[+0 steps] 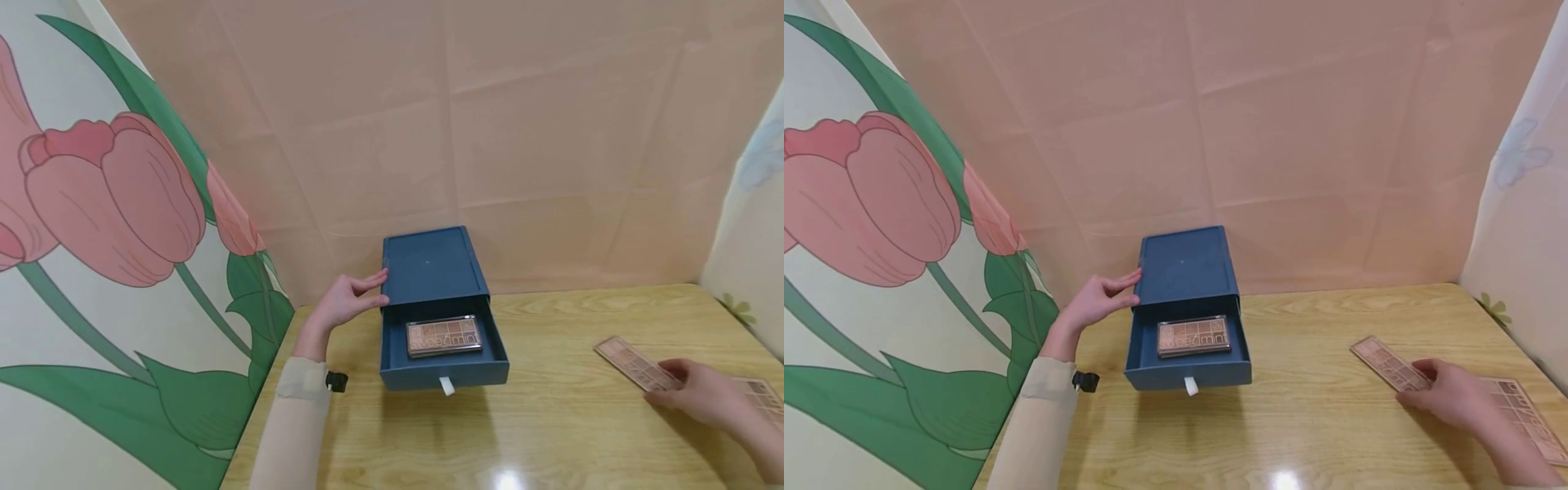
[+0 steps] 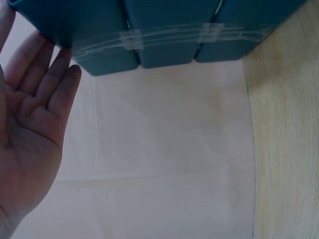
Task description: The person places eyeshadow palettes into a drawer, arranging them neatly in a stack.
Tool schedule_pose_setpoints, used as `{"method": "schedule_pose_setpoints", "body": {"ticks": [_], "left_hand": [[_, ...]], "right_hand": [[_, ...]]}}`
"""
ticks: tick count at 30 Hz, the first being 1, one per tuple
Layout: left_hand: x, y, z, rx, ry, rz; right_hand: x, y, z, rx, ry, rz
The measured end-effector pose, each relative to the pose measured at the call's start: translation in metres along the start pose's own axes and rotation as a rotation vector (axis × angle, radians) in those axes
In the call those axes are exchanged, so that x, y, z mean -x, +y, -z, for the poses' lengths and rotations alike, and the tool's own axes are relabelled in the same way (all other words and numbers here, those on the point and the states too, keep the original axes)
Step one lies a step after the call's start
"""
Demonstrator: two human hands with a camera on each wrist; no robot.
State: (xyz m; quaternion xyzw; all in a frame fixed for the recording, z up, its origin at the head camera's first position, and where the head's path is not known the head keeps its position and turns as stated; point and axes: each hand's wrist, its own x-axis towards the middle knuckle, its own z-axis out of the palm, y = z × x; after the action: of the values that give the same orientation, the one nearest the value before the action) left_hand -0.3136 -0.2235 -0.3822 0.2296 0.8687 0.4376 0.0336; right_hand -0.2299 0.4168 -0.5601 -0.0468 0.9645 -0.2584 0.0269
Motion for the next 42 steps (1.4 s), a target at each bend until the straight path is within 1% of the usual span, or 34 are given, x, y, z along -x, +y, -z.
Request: {"method": "schedule_pose_setpoints", "body": {"ticks": [6, 11, 13, 15, 19, 22, 25, 28, 36, 42], "left_hand": [[0.0, -0.001, 0.0, -0.011, 0.004, -0.001], [0.0, -0.001, 0.0, -0.018, 0.003, -0.01], [-0.001, -0.001, 0.0, -0.016, 0.003, -0.013], [-0.001, -0.001, 0.001, -0.014, 0.007, -0.016], [0.0, -0.003, 0.0, -0.007, 0.001, -0.011], [0.001, -0.004, 0.0, -0.001, -0.009, -0.006], [0.001, -0.003, -0.001, 0.008, -0.005, -0.011], [0.001, -0.003, -0.001, 0.007, 0.001, -0.012], [-0.003, -0.003, -0.001, -0.007, -0.003, -0.005], [-0.004, -0.003, -0.001, -0.007, -0.004, -0.013]], "right_hand": [[0.001, 0.004, 0.003, 0.004, -0.028, -0.027], [0.003, 0.001, 0.005, -0.039, -0.078, -0.07], [0.002, 0.0, 0.007, -0.051, -0.08, -0.069], [0.002, -0.002, 0.009, -0.047, -0.059, -0.052], [0.001, -0.014, 0.015, -0.063, -0.033, -0.029], [0.001, -0.033, 0.022, -0.138, -0.027, -0.021], [-0.001, -0.058, 0.032, -0.213, -0.003, -0.015], [-0.003, -0.084, 0.042, -0.264, 0.009, -0.007], [-0.002, -0.14, 0.062, -0.309, 0.019, 0.05], [0.0, -0.182, 0.073, -0.356, 0.06, 0.156]]}}
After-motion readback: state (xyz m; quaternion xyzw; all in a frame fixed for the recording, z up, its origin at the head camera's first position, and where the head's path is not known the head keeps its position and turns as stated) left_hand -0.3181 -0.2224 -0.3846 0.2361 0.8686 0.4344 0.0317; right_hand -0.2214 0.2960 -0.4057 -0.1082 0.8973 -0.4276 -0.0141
